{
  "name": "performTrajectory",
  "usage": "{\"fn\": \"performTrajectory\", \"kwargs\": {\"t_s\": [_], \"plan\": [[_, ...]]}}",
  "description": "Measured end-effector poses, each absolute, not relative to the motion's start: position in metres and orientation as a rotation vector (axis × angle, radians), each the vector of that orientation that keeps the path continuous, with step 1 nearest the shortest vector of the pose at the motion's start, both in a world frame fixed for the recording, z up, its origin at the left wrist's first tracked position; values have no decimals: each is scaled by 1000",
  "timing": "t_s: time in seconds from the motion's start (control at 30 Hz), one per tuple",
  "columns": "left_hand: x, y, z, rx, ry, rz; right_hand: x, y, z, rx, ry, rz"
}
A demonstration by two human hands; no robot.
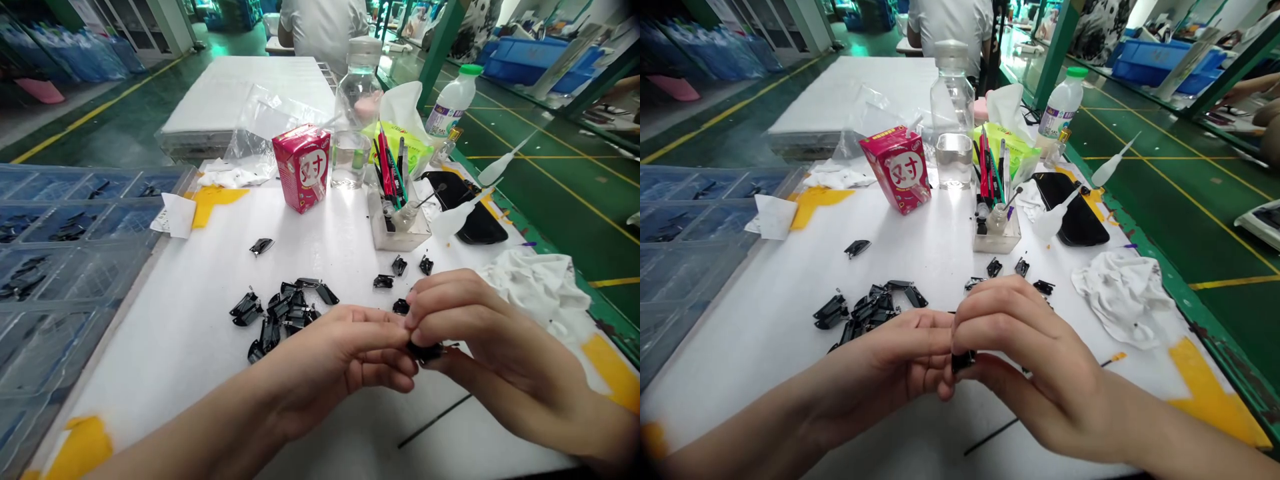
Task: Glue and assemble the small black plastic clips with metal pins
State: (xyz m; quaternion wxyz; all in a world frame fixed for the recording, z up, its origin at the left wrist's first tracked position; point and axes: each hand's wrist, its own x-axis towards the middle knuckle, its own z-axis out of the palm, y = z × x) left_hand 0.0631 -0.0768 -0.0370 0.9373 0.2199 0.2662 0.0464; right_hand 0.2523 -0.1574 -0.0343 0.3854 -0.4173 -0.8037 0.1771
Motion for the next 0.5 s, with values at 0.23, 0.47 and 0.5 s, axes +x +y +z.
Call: {"fn": "performTrajectory", "kwargs": {"t_s": [0.23, 0.47, 0.5], "plan": [[63, -76, -34, 461, 568, 79, 246, -158, -32, -1019, -2051, 377], [62, -76, -32, 474, 560, 66, 246, -159, -31, -1045, -2064, 324], [62, -75, -32, 474, 552, 62, 247, -159, -31, -1039, -2073, 322]]}}
